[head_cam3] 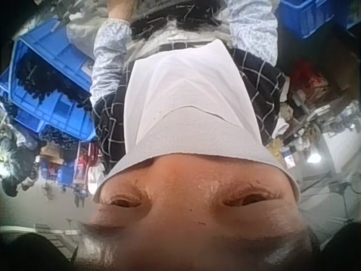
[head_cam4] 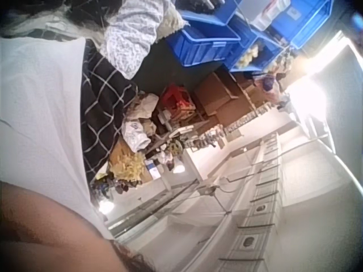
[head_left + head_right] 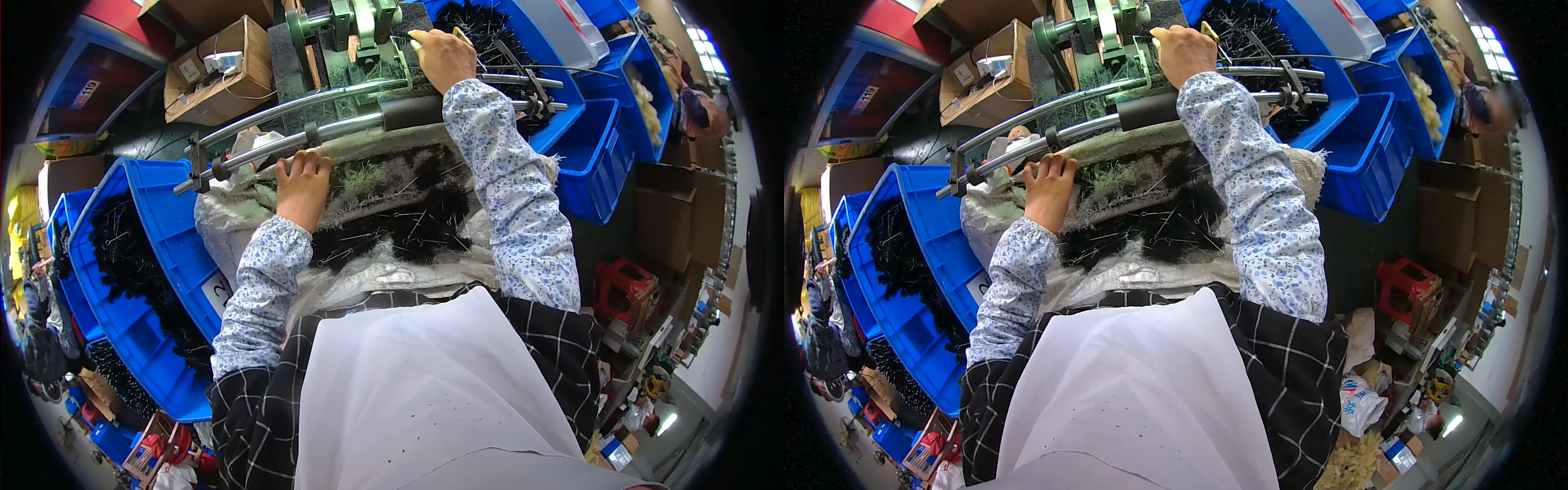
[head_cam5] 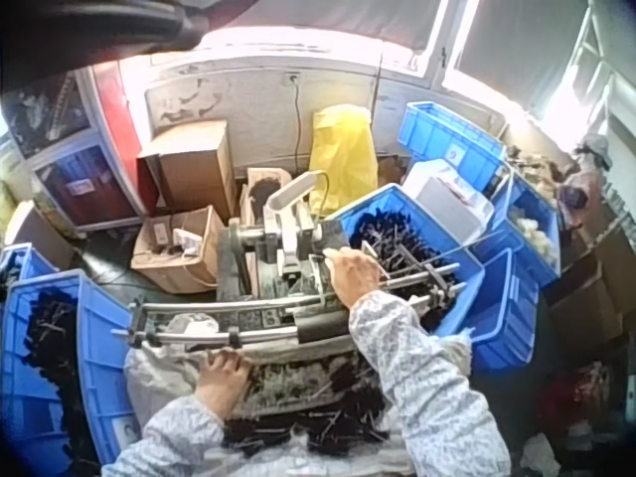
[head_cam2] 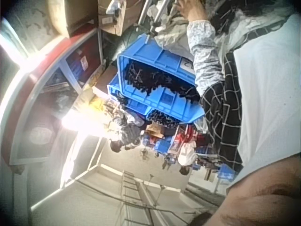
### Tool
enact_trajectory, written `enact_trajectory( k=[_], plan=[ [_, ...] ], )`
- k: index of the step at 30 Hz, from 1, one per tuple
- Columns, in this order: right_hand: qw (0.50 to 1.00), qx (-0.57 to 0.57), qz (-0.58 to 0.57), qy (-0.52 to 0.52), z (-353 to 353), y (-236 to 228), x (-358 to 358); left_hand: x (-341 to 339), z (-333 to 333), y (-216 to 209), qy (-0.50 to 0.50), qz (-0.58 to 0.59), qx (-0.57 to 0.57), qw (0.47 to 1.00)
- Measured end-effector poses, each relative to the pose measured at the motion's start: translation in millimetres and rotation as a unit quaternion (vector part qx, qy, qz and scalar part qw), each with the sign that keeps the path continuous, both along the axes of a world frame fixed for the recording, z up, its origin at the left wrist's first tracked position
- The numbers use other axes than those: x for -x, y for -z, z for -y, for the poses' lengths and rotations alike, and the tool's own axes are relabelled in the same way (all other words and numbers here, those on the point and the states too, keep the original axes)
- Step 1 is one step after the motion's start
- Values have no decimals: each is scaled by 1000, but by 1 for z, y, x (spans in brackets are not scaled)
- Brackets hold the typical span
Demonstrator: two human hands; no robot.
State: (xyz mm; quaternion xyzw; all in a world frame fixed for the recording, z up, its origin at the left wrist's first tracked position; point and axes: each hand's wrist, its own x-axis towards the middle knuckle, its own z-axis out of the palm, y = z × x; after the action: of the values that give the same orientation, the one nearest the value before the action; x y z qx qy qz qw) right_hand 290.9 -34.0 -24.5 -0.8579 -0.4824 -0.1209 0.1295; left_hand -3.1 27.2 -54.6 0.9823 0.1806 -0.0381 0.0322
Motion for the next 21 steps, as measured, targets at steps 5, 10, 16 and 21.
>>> enact_trajectory(
  k=[5, 10, 16, 21],
  plan=[
    [998, -23, 16, -51, -4, 12, -19, 1, 3, -15, 30, 6, 74, 997],
    [997, 30, 64, -23, -4, 9, -22, -1, 10, -27, 40, 157, 262, 951],
    [999, -45, 26, 13, 17, 17, -20, -6, 8, -53, 24, 221, 323, 920],
    [999, -36, -7, 18, -3, 12, 9, -7, 10, -61, 9, 208, 328, 921]
  ],
)
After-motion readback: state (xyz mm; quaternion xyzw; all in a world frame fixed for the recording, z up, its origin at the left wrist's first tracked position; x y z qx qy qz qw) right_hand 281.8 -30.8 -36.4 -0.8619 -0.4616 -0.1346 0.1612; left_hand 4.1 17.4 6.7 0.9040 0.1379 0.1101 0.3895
